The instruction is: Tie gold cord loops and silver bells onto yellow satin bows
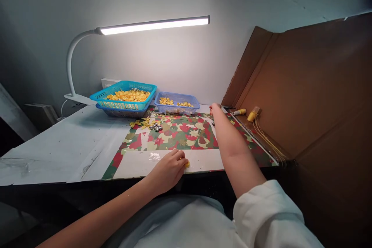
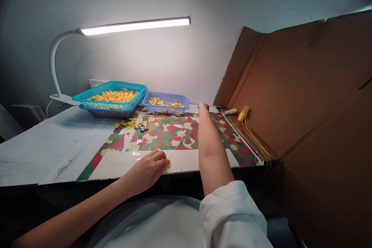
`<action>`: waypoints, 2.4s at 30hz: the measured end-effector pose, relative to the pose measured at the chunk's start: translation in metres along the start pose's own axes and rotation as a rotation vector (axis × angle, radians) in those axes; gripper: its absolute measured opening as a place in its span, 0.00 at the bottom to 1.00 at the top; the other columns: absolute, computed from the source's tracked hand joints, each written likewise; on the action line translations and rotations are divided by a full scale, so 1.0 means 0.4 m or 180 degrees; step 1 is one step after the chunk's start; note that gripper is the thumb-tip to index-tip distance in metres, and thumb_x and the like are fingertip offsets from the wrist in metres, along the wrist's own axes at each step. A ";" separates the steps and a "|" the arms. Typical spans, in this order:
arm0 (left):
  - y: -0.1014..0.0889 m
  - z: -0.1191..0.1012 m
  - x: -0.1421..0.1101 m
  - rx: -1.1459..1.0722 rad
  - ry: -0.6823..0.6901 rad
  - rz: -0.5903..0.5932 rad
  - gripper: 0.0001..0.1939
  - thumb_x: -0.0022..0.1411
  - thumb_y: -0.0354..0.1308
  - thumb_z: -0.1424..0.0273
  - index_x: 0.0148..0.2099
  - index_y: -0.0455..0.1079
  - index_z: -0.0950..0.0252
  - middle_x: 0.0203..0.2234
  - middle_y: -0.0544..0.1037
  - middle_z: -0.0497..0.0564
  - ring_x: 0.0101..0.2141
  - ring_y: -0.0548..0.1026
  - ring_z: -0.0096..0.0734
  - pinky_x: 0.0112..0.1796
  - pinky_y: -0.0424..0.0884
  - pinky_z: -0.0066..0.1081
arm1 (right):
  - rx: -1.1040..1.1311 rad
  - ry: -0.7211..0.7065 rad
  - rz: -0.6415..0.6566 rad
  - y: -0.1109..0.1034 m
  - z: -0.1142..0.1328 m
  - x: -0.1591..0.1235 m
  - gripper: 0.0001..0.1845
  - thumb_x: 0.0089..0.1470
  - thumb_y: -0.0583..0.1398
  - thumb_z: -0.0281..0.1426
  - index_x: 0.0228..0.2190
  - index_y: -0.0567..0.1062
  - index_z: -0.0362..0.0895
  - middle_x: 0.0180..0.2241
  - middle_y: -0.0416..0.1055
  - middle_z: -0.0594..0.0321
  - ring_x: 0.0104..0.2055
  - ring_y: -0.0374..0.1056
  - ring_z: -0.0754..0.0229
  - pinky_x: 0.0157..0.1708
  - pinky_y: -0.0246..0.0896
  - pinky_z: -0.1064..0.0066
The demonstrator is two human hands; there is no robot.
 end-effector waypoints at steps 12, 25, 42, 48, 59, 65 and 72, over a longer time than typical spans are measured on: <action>0.025 0.010 -0.001 -0.0086 -0.0154 -0.0472 0.13 0.66 0.46 0.75 0.43 0.71 0.62 0.35 0.73 0.54 0.37 0.71 0.37 0.40 0.71 0.38 | -0.1114 -0.0748 0.0609 0.002 -0.010 -0.081 0.02 0.52 0.58 0.27 0.28 0.70 0.43 0.24 0.66 0.64 0.23 0.61 0.65 0.22 0.56 0.76; 0.027 0.015 0.004 -0.0180 -0.0103 -0.0569 0.11 0.66 0.48 0.74 0.39 0.71 0.63 0.35 0.74 0.53 0.36 0.72 0.35 0.40 0.71 0.38 | -0.2992 -0.4249 0.2914 -0.079 -0.178 -0.474 0.05 0.51 0.63 0.26 0.33 0.76 0.44 0.39 0.72 0.58 0.44 0.65 0.56 0.48 0.59 0.61; 0.040 0.007 0.016 0.0084 -0.0177 -0.0515 0.08 0.64 0.49 0.74 0.36 0.70 0.64 0.34 0.74 0.53 0.37 0.73 0.38 0.44 0.71 0.41 | -0.3717 -0.5415 0.2717 -0.038 -0.230 -0.547 0.10 0.61 0.52 0.25 0.31 0.71 0.42 0.32 0.70 0.58 0.35 0.61 0.58 0.37 0.54 0.67; 0.045 0.005 0.022 0.0245 -0.0246 -0.0580 0.07 0.62 0.50 0.75 0.35 0.69 0.65 0.32 0.72 0.55 0.37 0.71 0.40 0.41 0.71 0.42 | -0.3449 -0.5527 0.2801 -0.018 -0.236 -0.514 0.11 0.61 0.52 0.24 0.29 0.70 0.43 0.29 0.69 0.60 0.33 0.60 0.60 0.36 0.54 0.70; 0.043 0.000 0.019 0.0276 -0.0317 -0.0526 0.08 0.63 0.49 0.75 0.36 0.70 0.65 0.32 0.72 0.55 0.37 0.72 0.40 0.41 0.72 0.42 | -0.3165 -0.5338 0.2493 0.034 -0.188 -0.418 0.12 0.58 0.51 0.21 0.27 0.70 0.43 0.28 0.69 0.61 0.31 0.58 0.60 0.34 0.53 0.71; 0.049 0.005 0.020 0.0262 -0.0388 -0.0491 0.08 0.63 0.50 0.74 0.38 0.70 0.67 0.34 0.72 0.56 0.39 0.71 0.41 0.43 0.72 0.44 | -0.3393 -0.5331 0.2294 0.085 -0.167 -0.369 0.12 0.55 0.52 0.18 0.27 0.71 0.41 0.28 0.70 0.60 0.32 0.59 0.60 0.35 0.53 0.71; 0.038 0.003 0.019 0.0194 -0.0544 -0.0537 0.08 0.62 0.51 0.74 0.41 0.71 0.67 0.35 0.73 0.57 0.40 0.71 0.42 0.43 0.71 0.43 | -0.3587 -0.5237 0.2255 0.107 -0.165 -0.371 0.12 0.54 0.53 0.17 0.26 0.73 0.41 0.28 0.71 0.61 0.32 0.60 0.61 0.35 0.52 0.71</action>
Point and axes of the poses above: each hand's wrist, its own x-axis towards the middle knuckle, its own y-axis out of the palm, z = x × y, the point moved 5 cm from there along x, towards the middle knuckle
